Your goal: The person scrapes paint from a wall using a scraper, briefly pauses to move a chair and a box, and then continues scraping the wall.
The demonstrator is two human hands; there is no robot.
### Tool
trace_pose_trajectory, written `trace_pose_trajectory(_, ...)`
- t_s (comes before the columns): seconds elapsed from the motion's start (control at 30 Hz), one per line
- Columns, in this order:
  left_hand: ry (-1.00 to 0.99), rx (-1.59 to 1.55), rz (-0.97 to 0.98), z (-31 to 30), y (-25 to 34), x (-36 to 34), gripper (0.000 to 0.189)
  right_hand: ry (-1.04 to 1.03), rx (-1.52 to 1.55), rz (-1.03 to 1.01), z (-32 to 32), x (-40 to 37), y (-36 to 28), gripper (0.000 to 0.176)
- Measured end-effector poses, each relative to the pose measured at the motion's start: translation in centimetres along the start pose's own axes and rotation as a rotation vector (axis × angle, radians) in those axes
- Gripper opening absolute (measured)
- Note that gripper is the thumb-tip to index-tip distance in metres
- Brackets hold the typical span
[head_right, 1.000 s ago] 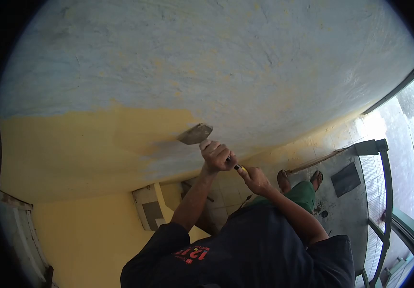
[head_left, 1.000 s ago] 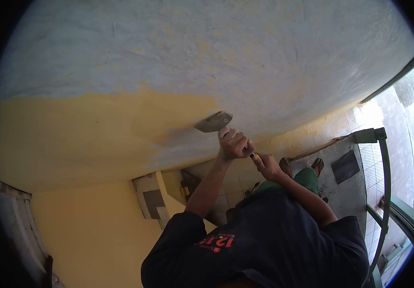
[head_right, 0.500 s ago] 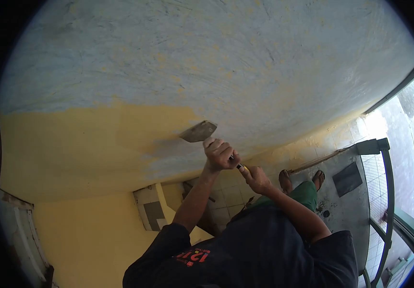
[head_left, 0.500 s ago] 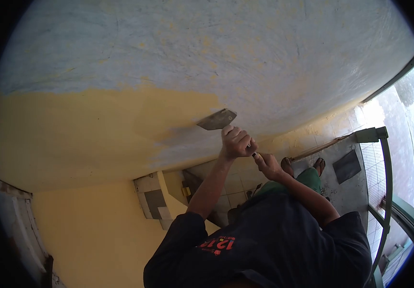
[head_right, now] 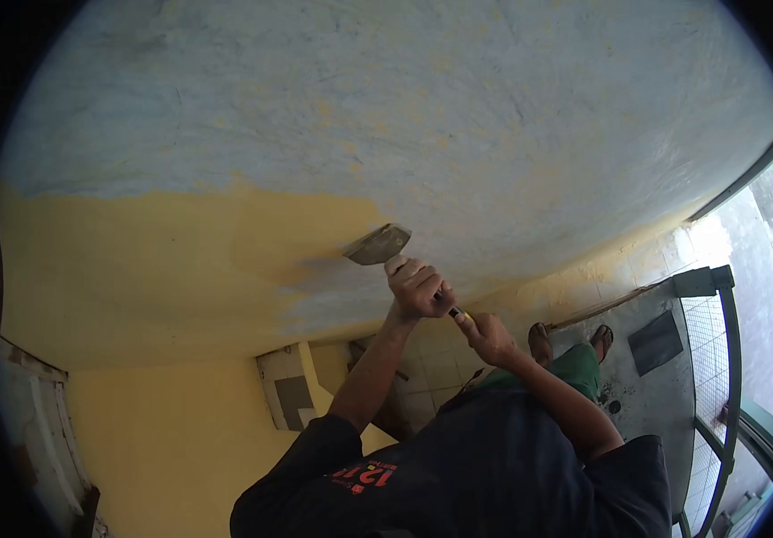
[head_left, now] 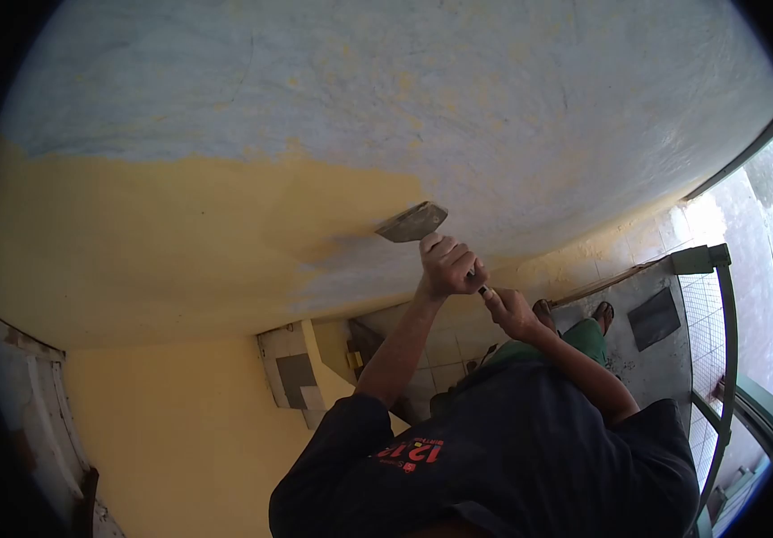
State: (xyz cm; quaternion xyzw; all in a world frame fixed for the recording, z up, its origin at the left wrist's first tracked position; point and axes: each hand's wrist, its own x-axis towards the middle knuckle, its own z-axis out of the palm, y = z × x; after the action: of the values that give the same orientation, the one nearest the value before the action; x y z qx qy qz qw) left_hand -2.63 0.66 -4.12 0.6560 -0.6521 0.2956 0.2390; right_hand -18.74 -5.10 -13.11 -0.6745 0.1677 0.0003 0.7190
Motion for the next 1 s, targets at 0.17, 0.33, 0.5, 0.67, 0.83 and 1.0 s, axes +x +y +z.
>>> trace_pose_trajectory(0.17, -0.033, -0.004, 0.009, -0.4, 0.1, -0.1, 0.025, -0.032, 0.001, 0.02, -0.2, -0.4, 0.1, 0.06)
trace_pose_trajectory(0.33, -0.05, 0.016, -0.01, -0.1, 0.1, 0.1, 0.027, -0.021, -0.061, 0.032, -0.7, 0.0, -0.1, 0.06)
trace_pose_trajectory(0.5, -0.066, 0.022, -0.039, -1.0, -0.1, -0.3, 0.026, -0.044, 0.024, 0.027, -0.3, -0.6, -0.8, 0.057)
trace_pose_trajectory(0.67, -0.025, 0.017, -0.035, -0.5, 0.5, 0.2, 0.025, -0.065, -0.007, 0.039, -1.2, -0.9, -0.8, 0.055)
trace_pose_trajectory(0.83, -0.063, 0.02, -0.051, -1.0, -0.3, -0.7, 0.026, -0.042, 0.007, 0.027, 0.1, -0.2, -0.8, 0.053)
trace_pose_trajectory(1.0, -0.082, 0.006, -0.061, -1.0, 0.2, -0.4, 0.026, -0.04, 0.042, 0.033, -0.1, -0.8, -0.8, 0.051)
